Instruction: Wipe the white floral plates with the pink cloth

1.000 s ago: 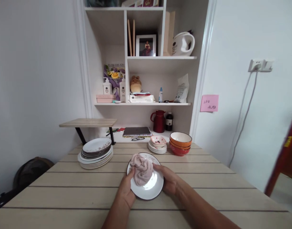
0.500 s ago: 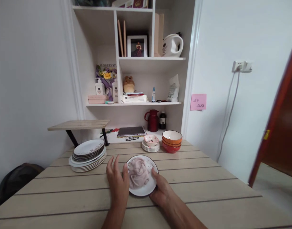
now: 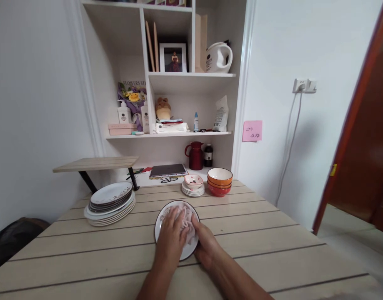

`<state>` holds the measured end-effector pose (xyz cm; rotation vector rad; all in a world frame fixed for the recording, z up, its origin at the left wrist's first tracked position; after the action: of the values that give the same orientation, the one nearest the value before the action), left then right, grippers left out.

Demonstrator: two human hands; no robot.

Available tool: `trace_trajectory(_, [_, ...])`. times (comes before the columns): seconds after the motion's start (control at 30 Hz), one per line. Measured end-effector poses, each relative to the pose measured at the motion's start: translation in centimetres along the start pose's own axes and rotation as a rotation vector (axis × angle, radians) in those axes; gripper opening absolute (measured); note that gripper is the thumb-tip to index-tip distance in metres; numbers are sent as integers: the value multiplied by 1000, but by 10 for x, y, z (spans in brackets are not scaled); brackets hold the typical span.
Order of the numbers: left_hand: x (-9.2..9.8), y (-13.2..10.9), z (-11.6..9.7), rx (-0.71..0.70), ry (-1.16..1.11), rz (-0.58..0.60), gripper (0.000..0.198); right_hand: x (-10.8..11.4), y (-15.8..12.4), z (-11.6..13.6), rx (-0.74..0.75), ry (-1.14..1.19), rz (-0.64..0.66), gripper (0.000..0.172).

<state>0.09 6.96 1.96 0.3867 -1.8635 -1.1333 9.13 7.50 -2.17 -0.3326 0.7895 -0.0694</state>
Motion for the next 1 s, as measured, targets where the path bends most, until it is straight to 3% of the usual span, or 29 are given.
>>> trace_trajectory(0.13, [5, 4, -15, -134, 17, 88, 51, -4, -5, 0, -4, -50, 59, 49])
trace_trajectory(0.2, [10, 7, -17, -135, 80, 96, 52, -7, -8, 1, 0, -70, 80, 48])
trace_trajectory(0.4, [34, 14, 0, 121, 369, -86, 39, -8, -9, -2, -52, -50, 73, 47])
trace_trajectory(0.53, [40, 11, 8, 199, 484, -86, 36, -2, -4, -4, -111, 64, 26, 48])
trace_trajectory(0.63, [34, 8, 7, 187, 464, -30, 35, 7, 1, 2, -117, 165, -54, 49])
trace_trajectory(0.73, [19, 6, -4, 90, 355, 34, 38, 14, 4, 14, -63, 242, -97, 49])
trace_trajectory(0.9, [-4, -2, -31, -122, 211, 105, 39, 20, 5, 28, -21, 253, -90, 46])
trace_trajectory(1.0, [-10, -5, -41, -168, 140, 140, 43, 21, 5, 28, -24, 180, -71, 44])
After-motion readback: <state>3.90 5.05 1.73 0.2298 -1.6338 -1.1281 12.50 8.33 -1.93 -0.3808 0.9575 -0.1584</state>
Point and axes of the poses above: each hand's wrist, its own y-axis towards the middle knuckle, its own x-axis out of the back of the hand, z = x × y, the point moved 7 cm from there along y, towards the middle knuckle, and after that the axes turned 11 degrees about -z, right-handed, at the moved point
